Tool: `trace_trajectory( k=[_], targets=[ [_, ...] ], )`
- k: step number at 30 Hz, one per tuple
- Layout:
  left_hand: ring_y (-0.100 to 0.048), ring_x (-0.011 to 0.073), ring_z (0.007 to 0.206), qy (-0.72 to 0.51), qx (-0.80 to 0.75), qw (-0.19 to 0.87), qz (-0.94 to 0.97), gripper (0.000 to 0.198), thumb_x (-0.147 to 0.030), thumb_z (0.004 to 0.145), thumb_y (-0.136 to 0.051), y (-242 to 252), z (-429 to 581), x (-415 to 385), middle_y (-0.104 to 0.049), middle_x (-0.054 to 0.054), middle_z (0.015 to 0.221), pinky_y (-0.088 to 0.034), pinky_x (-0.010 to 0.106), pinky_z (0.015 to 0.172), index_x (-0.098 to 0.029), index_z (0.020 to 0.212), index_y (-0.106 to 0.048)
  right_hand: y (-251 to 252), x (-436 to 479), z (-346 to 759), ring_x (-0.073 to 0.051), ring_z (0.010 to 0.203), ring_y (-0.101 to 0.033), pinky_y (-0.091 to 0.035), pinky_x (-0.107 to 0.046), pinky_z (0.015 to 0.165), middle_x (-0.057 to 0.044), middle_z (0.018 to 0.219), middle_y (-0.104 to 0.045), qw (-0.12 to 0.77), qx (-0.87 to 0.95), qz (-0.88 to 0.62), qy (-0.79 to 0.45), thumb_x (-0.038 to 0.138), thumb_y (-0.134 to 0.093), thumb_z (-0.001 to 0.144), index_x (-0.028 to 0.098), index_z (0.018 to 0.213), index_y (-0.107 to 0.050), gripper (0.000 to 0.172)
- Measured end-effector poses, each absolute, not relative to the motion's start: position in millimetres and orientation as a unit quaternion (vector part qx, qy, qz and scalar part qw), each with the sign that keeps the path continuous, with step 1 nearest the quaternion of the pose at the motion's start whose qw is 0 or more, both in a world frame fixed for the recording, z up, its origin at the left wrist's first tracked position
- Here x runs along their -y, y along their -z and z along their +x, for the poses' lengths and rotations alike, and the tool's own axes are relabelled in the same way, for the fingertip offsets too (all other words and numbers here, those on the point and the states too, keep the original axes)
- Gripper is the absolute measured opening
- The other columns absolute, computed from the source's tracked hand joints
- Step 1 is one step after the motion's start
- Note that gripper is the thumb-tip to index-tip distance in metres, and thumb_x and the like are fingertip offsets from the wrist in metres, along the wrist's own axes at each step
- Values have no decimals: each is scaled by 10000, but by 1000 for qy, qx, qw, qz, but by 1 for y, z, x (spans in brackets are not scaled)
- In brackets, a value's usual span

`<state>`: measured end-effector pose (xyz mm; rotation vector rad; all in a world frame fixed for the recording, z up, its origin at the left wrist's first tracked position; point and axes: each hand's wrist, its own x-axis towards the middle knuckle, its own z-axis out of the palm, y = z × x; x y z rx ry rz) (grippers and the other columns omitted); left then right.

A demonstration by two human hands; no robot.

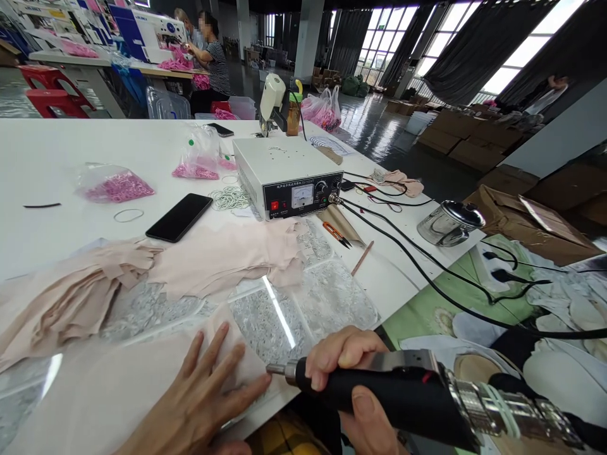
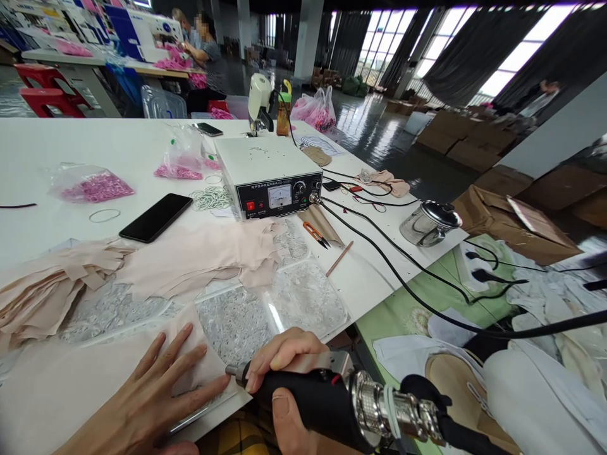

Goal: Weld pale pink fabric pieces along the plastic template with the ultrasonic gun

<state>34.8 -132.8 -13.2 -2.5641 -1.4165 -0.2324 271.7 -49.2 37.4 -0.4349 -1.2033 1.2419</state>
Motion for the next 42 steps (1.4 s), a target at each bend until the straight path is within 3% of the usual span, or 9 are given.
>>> trace_trajectory(
  k=[9,16,19,22,25,29,32,37,42],
  targets=[
    [-127,450,1565,90,429,144,-887,915,-741,796,-713,9,31,125,-566,83,1493,-46,608,1252,-398,1584,-400,-44,61,299,-143,648,-608,-566,-322,636,2,846,-608,632,489,-198,-568,407,-608,934,259,1046,-630,187],
    [-267,421,1533,76,445,135,-882,762,-689,900,-648,9,29,126,-510,45,1560,-54,623,1250,-427,1573,-407,-39,60,300,-149,664,-612,-559,-333,644,-11,875,-616,633,501,-205,-554,401,-601,953,267,1059,-610,171],
    [-402,370,1477,126,466,114,-869,700,-731,872,-669,2,37,124,-541,32,1537,-68,572,1269,-440,1492,-530,-39,60,300,-158,657,-611,-553,-344,632,-15,872,-621,635,500,-208,-552,415,-601,955,269,1055,-608,177],
    [-548,282,1362,199,478,77,-852,628,-794,848,-653,-7,49,120,-667,-12,1399,-83,480,1295,-413,1346,-671,-39,60,300,-165,658,-610,-541,-335,621,-13,836,-629,634,506,-212,-546,418,-600,959,270,1039,-602,168],
    [-632,204,1234,215,440,77,-868,504,-698,986,-548,-11,56,117,-751,-32,1246,-100,407,1304,-324,1276,-722,-38,59,300,-171,675,-616,-537,-328,624,-12,808,-628,634,508,-217,-541,412,-597,964,269,1033,-596,159],
    [-625,183,1213,220,421,72,-877,436,-563,1083,-452,-9,57,117,-762,-26,1198,-135,383,1299,-280,1274,-723,-35,58,302,-171,659,-615,-542,-339,615,-14,812,-626,634,516,-205,-538,413,-602,960,269,1047,-593,169],
    [-624,177,1194,221,433,52,-873,421,-561,1083,-459,-8,58,117,-753,-34,1169,-130,371,1296,-305,1322,-694,-34,59,303,-171,667,-618,-549,-337,620,-17,816,-634,636,517,-203,-536,414,-595,966,267,1060,-594,174],
    [-642,185,1111,241,448,32,-861,471,-656,963,-635,-5,64,116,-738,-46,1073,-130,374,1295,-343,1311,-690,-40,58,302,-175,657,-624,-553,-328,600,-20,787,-637,648,520,-206,-517,379,-613,959,255,1036,-610,146],
    [-635,199,1094,240,451,38,-859,473,-680,965,-606,-1,65,115,-730,-36,1044,-96,401,1301,-352,1292,-698,-43,59,302,-186,650,-636,-562,-353,598,-29,792,-643,647,518,-213,-517,374,-616,949,249,1023,-620,146]
  ],
)
